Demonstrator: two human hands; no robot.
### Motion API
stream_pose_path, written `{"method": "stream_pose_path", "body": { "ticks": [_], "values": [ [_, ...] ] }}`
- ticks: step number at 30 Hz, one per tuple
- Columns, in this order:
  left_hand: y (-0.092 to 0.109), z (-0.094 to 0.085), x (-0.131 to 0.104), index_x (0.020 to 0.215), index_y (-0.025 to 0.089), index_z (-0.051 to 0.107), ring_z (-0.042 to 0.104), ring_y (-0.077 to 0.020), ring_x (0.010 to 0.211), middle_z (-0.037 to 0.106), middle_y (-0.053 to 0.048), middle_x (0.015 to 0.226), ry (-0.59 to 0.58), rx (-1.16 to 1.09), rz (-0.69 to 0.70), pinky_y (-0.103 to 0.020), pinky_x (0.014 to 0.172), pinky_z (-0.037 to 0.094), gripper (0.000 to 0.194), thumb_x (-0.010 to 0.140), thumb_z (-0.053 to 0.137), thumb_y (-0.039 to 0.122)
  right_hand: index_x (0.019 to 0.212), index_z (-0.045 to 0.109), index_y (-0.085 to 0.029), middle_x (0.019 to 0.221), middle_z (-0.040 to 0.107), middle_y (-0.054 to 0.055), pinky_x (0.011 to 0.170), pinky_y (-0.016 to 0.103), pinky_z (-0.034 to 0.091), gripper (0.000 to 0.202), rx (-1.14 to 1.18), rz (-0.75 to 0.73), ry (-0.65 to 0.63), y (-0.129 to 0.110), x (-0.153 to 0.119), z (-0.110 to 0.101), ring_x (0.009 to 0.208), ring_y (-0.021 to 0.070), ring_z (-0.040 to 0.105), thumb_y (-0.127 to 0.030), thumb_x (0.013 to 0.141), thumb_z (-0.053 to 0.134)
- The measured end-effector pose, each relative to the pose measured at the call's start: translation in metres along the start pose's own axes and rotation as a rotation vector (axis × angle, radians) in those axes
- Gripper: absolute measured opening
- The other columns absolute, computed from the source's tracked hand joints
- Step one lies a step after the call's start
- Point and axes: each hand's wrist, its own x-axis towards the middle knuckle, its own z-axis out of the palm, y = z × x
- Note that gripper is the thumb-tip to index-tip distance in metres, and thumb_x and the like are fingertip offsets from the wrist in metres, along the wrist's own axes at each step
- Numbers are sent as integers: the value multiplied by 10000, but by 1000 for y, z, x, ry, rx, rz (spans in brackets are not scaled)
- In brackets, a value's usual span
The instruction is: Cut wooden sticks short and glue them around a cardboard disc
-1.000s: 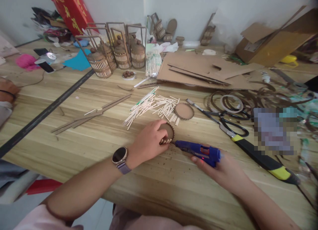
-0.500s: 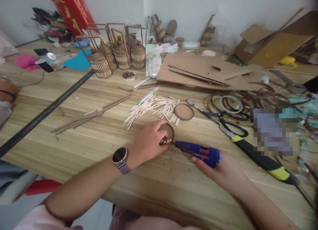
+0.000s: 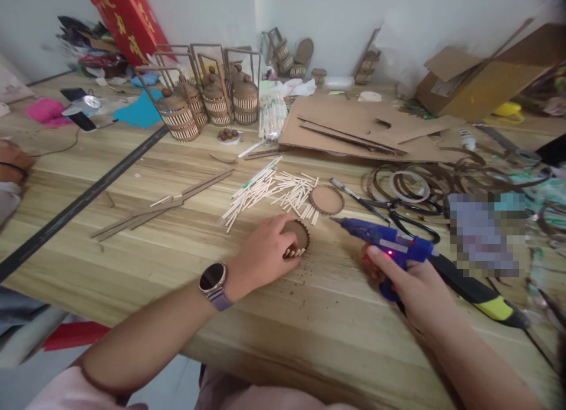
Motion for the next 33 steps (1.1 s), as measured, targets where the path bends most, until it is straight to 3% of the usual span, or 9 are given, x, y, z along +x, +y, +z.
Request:
{"method": "stream_pose_path", "body": {
  "ticks": [5,9,13,16,18,21,24,27,33],
  "values": [
    [0,0,0,804,149,650,586,-320,1159,548,-158,1323,-2,-1,-7,-475,970,515,157,742,787,196,740,652,-185,575,583,-13,444,225,435,367,333,287,-6,-7,15,-16,510,114,504,-490,604,806],
    [0,0,0,811,148,654,589,-315,1150,548,-153,1319,1,-3,-7,-469,964,518,164,742,791,204,883,688,-235,835,709,27,674,309,571,306,303,221,8,-3,24,-31,738,181,643,-400,634,756],
    [0,0,1,810,148,660,590,-316,1141,544,-150,1325,-13,-8,-22,-467,955,523,180,738,803,230,987,693,-252,960,722,89,825,512,538,292,-367,2,206,7,27,-45,921,324,661,-422,759,625],
    [-1,-1,1,820,149,663,583,-318,1151,537,-150,1333,-23,-15,-22,-481,971,512,165,757,786,239,1050,703,-181,981,701,164,852,548,499,336,-863,-386,283,2,26,-43,944,373,641,-395,870,516],
    [-1,-1,1,834,150,665,574,-321,1165,529,-150,1341,-27,-18,-16,-493,985,501,152,770,771,239,1078,700,-164,978,709,159,834,488,509,321,-981,-673,197,-9,27,-33,905,334,638,-307,924,458],
    [-2,-2,1,844,145,665,574,-329,1165,527,-156,1337,-38,-14,-8,-502,986,498,159,772,770,241,1103,692,-170,1090,711,130,806,378,514,313,-1076,-897,-130,-28,34,-5,950,274,628,-110,903,460],
    [-3,-3,1,847,146,661,577,-331,1159,528,-158,1330,-46,-5,3,-497,977,503,193,757,791,257,1100,687,-163,1131,692,124,801,328,501,313,-1234,-878,-317,-45,50,25,1006,244,623,-54,902,471],
    [-4,-4,1,868,156,653,591,-318,1140,519,-146,1342,-51,-5,9,-478,957,518,218,752,800,268,1033,695,-120,1053,694,142,781,333,486,220,-1294,-883,-389,-55,64,44,977,257,630,-88,920,509],
    [-5,-7,2,917,158,643,595,-310,1134,512,-145,1348,-76,-1,26,-458,949,523,254,762,796,287,910,674,-119,955,685,130,723,327,457,170,-1331,-915,-449,-59,69,49,902,248,640,-93,929,507]
  ]
}}
